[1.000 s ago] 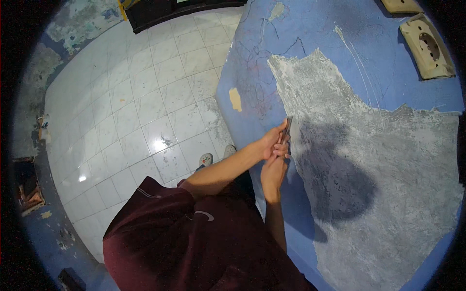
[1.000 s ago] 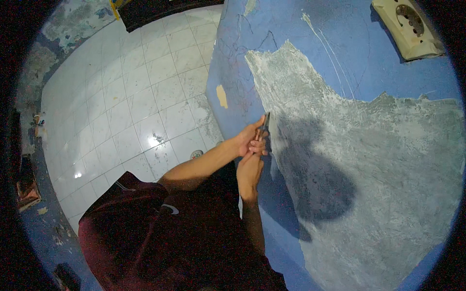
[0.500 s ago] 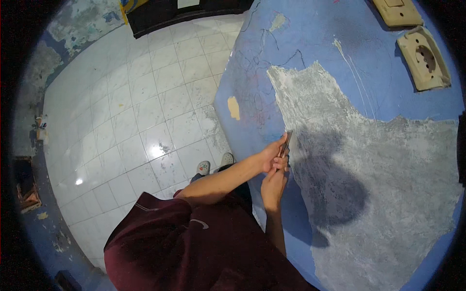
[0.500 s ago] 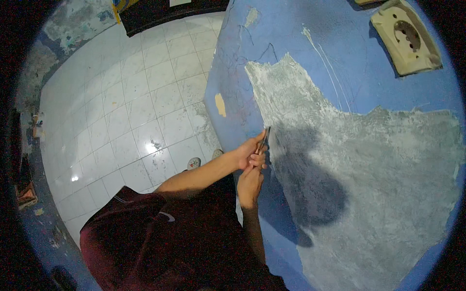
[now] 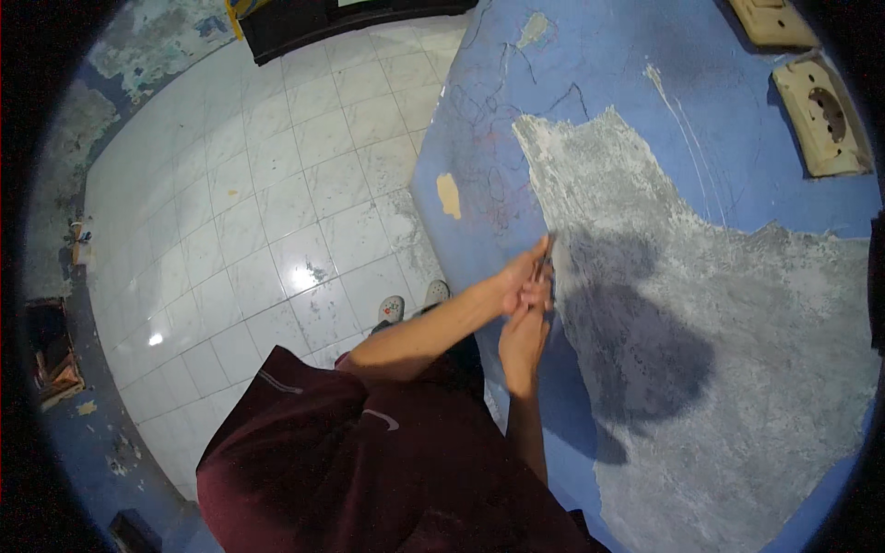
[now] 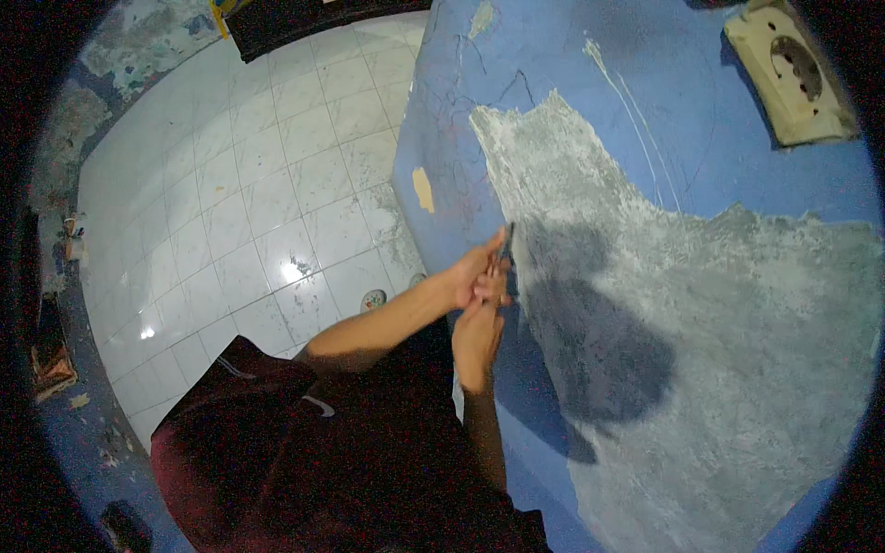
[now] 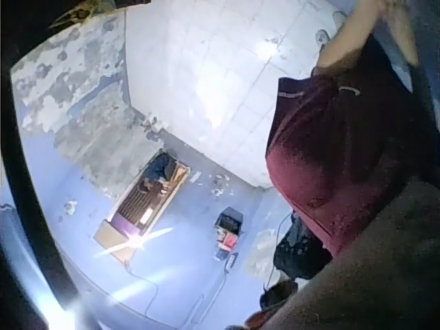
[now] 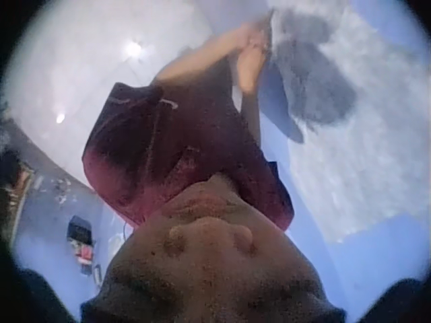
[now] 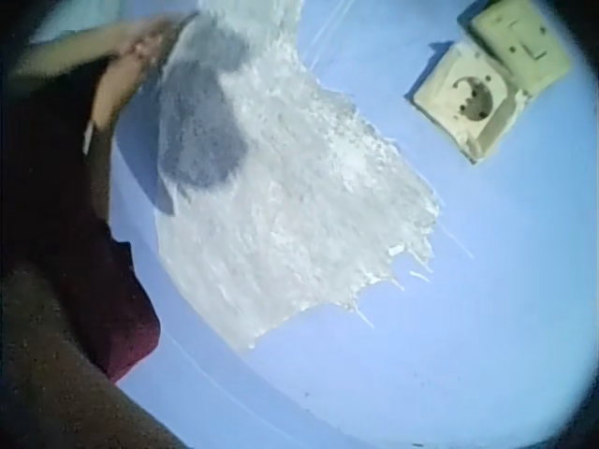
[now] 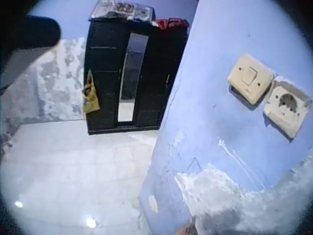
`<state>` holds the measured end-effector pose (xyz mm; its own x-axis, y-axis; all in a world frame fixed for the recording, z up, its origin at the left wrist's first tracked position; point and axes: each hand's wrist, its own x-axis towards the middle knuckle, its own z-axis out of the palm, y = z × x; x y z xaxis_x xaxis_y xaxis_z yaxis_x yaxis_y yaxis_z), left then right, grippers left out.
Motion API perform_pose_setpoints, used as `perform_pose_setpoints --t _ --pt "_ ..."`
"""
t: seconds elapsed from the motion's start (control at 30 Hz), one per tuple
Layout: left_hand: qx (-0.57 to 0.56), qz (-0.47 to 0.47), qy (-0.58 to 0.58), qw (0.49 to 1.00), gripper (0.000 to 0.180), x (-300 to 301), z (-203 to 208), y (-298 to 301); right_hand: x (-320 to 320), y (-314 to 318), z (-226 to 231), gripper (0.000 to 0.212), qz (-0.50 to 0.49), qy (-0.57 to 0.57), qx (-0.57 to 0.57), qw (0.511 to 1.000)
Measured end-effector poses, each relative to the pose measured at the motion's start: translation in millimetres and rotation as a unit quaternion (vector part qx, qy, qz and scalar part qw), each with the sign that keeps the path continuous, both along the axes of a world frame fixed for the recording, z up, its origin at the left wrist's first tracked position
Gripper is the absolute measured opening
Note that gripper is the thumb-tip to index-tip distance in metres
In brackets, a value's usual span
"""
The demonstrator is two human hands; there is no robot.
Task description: The person scrapes old paint or plaster from a blue wall using a putty knife.
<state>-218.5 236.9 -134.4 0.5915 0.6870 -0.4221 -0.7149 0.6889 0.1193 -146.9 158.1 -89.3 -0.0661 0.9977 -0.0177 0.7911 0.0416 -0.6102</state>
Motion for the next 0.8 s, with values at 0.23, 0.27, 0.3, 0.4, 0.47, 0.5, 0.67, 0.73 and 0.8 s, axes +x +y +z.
perform_pose_setpoints --t 0.23,0.27,0.3,0.4,0.47,0.5,0.67,0.73,0.8 --pt "0.028 -0.039 -0.034 0.998 0.066 -4.1 -5.7 4.9 -7.6 1.1 10.0 0.025 -0.061 -0.063 -0.103 0.991" --pt "0.025 -0.041 -0.033 0.998 0.066 -0.2 -4.7 -0.9 -2.8 -4.7 8.0 0.025 -0.063 -0.062 -0.106 0.99" --pt "0.026 -0.049 -0.027 0.998 0.065 5.1 -1.7 -4.4 4.1 -8.5 6.7 0.024 -0.05 -0.038 -0.068 0.996" --pt "0.023 -0.042 -0.019 0.999 0.063 1.9 -1.6 1.7 4.7 -0.3 -3.0 0.023 -0.012 0.002 0.02 1.0" --pt "0.018 -0.03 -0.019 0.999 0.064 0.5 -3.7 7.6 4.1 5.0 -4.1 0.022 0.01 0.015 0.069 0.997" --pt "0.023 -0.023 -0.027 0.999 0.064 -0.1 -4.8 7.4 4.1 4.4 -3.0 0.022 -0.008 0.005 0.017 1.0" --pt "0.044 -0.05 -0.01 0.998 0.065 3.1 -2.5 2.5 5.2 -2.4 -5.0 0.02 -0.007 0.04 0.069 0.997" --pt "0.041 -0.035 -0.059 0.997 0.067 -4.4 -6.7 6.8 1.0 1.8 -6.8 0.022 -0.019 -0.077 -0.031 0.996" --pt "0.028 -0.033 -0.04 0.998 0.067 0.9 -3.1 5.9 1.5 -0.4 0.9 0.021 -0.008 -0.026 0.002 1.0"
